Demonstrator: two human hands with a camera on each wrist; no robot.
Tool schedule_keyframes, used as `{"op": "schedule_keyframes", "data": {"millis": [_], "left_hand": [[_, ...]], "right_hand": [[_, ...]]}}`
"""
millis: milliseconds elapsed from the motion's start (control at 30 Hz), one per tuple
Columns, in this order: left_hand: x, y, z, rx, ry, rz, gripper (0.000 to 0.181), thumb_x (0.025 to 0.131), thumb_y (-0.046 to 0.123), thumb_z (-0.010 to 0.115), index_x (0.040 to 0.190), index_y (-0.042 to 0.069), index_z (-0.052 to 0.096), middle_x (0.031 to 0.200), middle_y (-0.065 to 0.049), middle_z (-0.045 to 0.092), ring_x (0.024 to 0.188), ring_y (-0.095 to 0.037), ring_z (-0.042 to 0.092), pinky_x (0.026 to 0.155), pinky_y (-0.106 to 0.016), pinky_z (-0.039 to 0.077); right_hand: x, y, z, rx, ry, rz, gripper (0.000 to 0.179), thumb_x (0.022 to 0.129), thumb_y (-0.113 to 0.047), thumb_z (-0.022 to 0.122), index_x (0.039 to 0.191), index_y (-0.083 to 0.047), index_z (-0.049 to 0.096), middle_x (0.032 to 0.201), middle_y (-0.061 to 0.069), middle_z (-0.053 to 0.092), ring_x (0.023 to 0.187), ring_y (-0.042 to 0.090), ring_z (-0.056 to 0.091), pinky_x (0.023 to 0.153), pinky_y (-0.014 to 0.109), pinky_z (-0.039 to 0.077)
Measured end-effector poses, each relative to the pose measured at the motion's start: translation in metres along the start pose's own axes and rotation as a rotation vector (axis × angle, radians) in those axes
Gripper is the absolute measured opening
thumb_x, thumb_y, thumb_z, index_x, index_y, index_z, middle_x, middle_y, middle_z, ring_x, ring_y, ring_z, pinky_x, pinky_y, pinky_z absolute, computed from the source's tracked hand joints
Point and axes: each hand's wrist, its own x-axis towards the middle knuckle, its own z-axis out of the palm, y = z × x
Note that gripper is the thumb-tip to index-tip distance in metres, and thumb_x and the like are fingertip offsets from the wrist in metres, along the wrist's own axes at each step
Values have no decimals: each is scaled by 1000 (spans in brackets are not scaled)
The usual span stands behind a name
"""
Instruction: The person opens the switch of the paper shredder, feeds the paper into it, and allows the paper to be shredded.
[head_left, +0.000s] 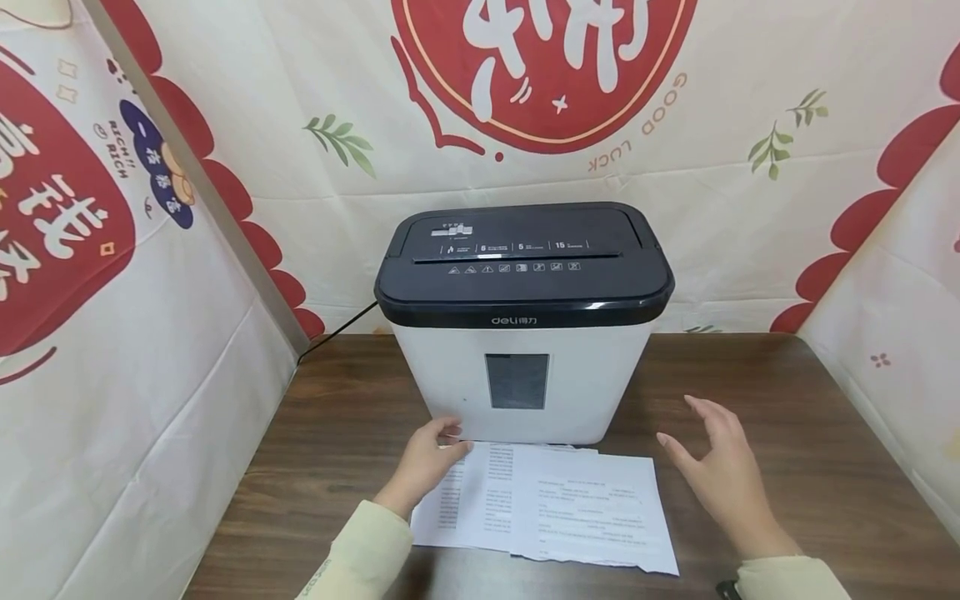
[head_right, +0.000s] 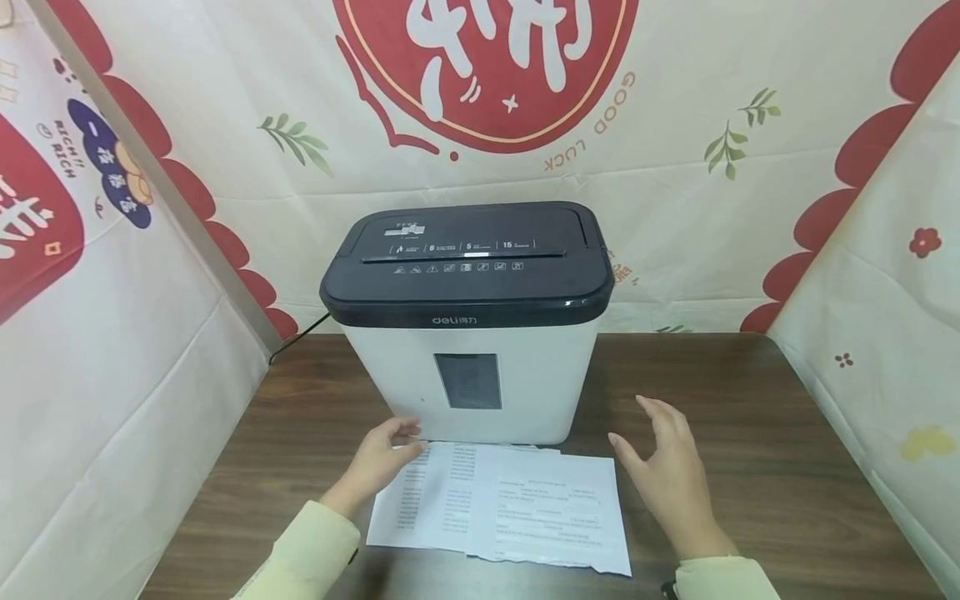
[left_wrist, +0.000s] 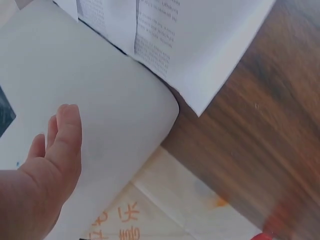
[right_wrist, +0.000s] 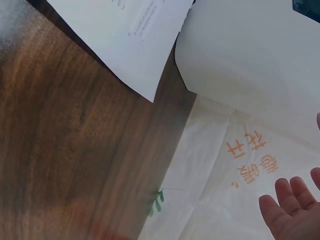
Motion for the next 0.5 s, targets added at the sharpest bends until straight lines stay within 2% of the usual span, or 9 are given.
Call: {"op": "schedule_keyframes", "data": {"millis": [333, 500], "left_hand": [[3, -4, 17, -49, -53, -49, 43, 84, 11, 69, 121, -8, 58, 111, -23, 63, 102, -34, 61, 86, -45, 52], [6, -6, 25, -58, -72, -77, 43, 84, 12, 69, 120, -8, 58, 108, -19, 64, 100, -31, 61, 85, -44, 52]], "right_hand": [[-7, 7, 5, -35, -78, 77, 65, 86, -15, 72, 136, 11, 41, 136, 36, 37, 125, 54, 35, 95, 69, 32], [-7, 13, 7, -59, -120, 101, 63, 86, -15, 70, 135, 12, 41, 135, 37, 38, 124, 55, 36, 94, 68, 33]]}}
